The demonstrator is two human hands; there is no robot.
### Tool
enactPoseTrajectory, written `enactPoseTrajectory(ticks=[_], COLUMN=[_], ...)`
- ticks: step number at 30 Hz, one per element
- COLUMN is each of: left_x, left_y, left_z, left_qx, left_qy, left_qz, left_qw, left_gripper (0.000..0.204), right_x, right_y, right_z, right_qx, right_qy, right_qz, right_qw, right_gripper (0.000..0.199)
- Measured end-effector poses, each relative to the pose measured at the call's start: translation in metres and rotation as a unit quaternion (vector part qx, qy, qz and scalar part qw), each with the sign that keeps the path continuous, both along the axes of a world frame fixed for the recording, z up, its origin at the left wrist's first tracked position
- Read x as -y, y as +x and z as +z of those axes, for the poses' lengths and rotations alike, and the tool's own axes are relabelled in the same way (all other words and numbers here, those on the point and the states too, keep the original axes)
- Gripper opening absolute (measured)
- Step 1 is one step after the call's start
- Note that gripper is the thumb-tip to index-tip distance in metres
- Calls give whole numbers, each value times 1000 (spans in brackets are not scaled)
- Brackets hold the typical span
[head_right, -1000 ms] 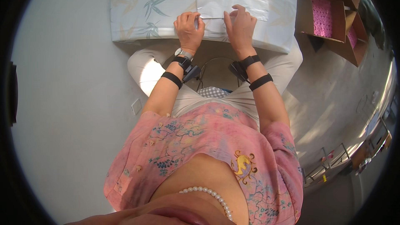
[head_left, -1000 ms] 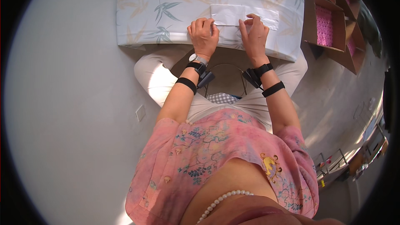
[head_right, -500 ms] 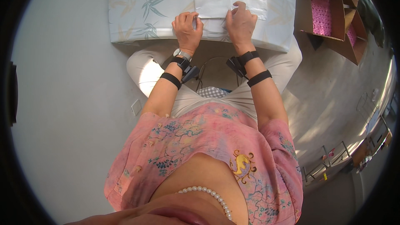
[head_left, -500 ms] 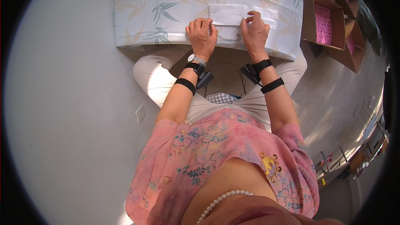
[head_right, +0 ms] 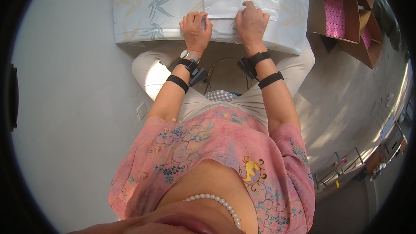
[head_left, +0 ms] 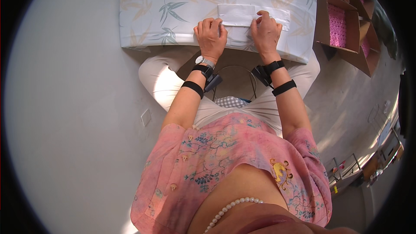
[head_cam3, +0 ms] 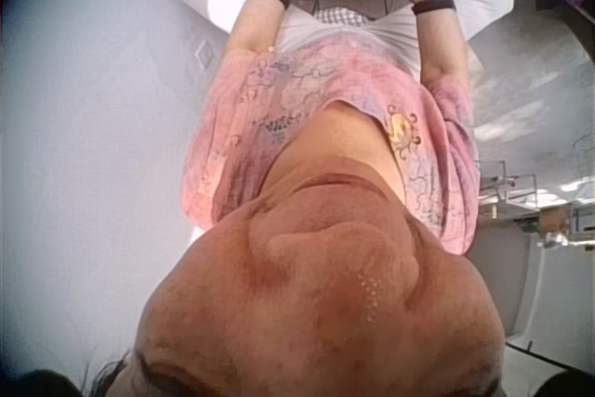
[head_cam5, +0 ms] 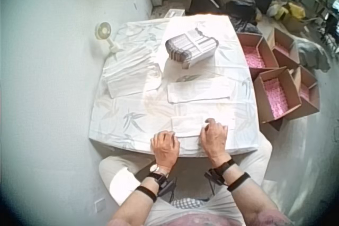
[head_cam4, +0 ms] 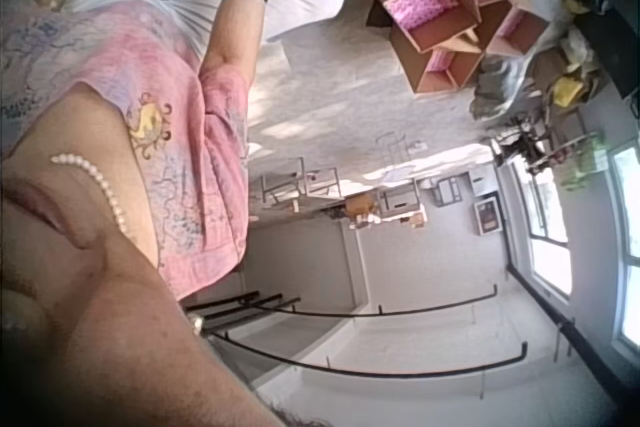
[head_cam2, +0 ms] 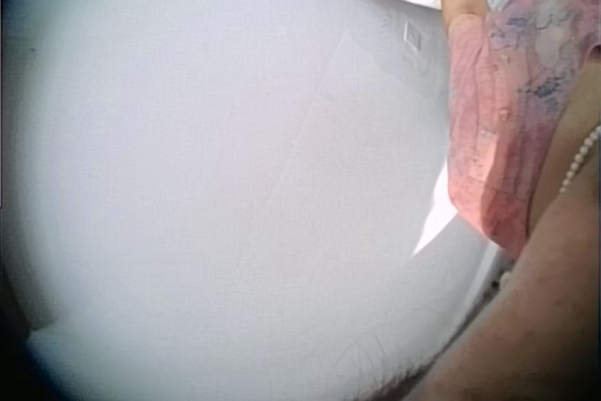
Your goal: Folding and packing white face masks into boxes.
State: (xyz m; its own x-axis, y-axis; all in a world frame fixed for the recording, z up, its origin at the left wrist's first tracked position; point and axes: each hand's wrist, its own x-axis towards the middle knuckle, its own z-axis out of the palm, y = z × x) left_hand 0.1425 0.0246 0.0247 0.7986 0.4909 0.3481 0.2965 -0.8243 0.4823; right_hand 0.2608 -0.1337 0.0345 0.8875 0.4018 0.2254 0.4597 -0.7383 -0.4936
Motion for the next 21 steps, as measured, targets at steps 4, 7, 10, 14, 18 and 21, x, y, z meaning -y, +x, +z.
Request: enactPoseTrajectory(ticks=[4,7,10,14,18,21], left_x=[-2,-2,-2,-3,-5,-9], left_y=[-1,-1,-1,-3,-4,-6], left_z=[0,1,2,2,4,4], left_qx=[-6,-8,-6,-9,-14,-15], left_qy=[1,1,4,0,3,15], left_qz=[0,-4,-9,-7,-19,-35], left_qw=[1000,1000,1000,1000,1000,999], left_gripper=[23,23,24,25,26,28], right_x=[-4,-13,-25,-38,-41,-40], right_y=[0,1,-4,-6,1,2], right_z=[10,10,17,17,7,5], right_qx=[64,130,140,102,100,100], right_qy=[-65,-61,-65,-102,-105,-112], right_qz=[14,99,228,290,291,300], right_qw=[996,985,961,946,946,942], right_gripper=[29,38,46,46,41,39])
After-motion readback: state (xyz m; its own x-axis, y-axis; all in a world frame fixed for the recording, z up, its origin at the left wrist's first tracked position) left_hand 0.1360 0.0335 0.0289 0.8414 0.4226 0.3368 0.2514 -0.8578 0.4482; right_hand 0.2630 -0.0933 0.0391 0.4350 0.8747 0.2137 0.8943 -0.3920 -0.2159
